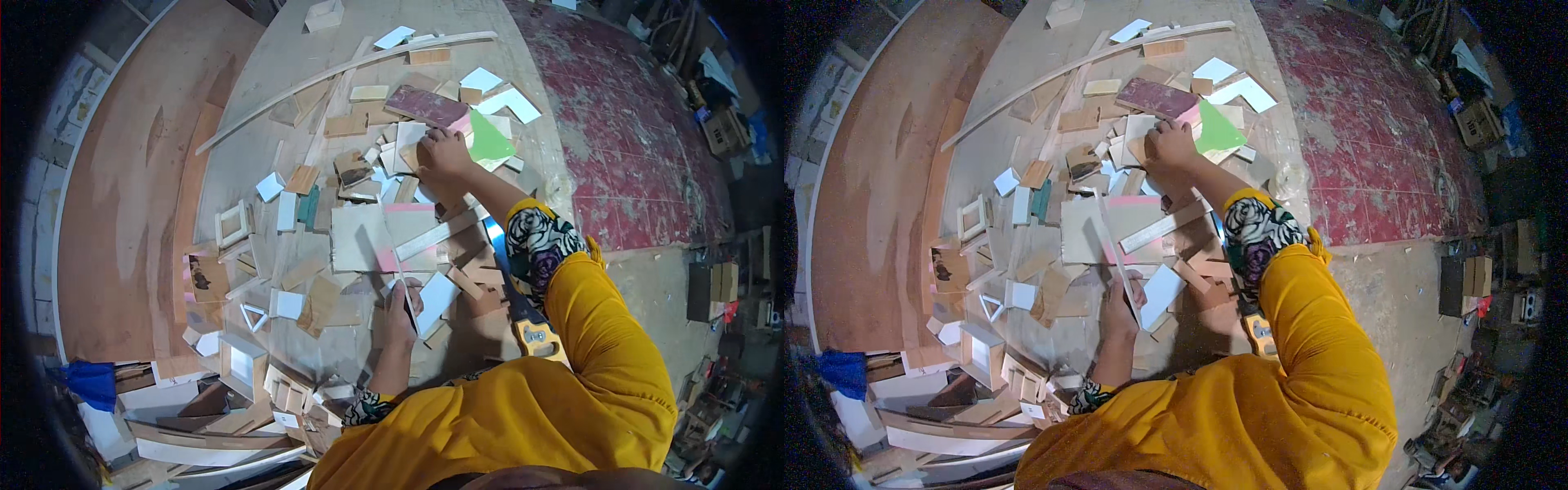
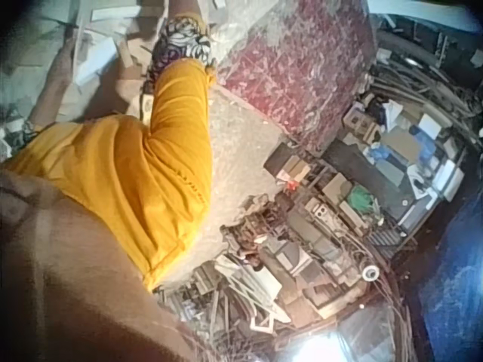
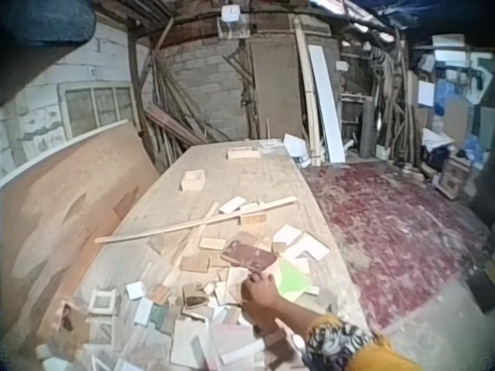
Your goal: The person is using a hand saw to cut through small scraps of wood on a workbench.
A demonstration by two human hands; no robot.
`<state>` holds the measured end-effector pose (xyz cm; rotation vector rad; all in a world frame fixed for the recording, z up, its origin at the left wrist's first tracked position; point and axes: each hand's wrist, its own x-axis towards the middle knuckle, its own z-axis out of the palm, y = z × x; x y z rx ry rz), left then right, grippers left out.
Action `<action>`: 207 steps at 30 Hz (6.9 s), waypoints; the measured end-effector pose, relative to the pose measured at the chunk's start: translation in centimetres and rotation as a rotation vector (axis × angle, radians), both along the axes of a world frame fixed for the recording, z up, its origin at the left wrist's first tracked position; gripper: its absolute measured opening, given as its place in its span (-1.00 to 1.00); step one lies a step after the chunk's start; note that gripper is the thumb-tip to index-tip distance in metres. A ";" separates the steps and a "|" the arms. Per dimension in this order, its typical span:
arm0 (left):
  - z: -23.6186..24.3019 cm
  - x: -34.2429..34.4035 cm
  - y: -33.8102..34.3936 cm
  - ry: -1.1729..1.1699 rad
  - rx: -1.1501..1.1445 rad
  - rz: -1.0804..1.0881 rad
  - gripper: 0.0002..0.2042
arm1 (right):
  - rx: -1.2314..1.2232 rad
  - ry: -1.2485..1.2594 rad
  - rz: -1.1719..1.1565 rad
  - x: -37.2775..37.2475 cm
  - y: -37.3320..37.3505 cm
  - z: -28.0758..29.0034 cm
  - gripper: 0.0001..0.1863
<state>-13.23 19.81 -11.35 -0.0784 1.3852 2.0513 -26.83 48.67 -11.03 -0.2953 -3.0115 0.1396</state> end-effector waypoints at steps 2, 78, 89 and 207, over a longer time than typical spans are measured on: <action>-1.0 -0.7 -0.3 0.007 0.006 -0.005 -0.59 | -0.045 0.023 0.033 0.6 -0.4 -0.3 -0.39; 4.7 1.4 -1.9 0.028 0.318 0.176 -0.68 | -1.709 -0.190 0.014 16.3 -7.5 6.9 -0.34; 8.5 9.7 -3.4 -0.043 0.466 0.182 -0.60 | -0.953 0.293 0.060 29.0 -15.6 10.4 -0.27; 11.7 13.2 -5.6 0.063 0.224 -0.224 -0.62 | -1.188 0.152 0.046 36.8 -16.0 14.5 -0.76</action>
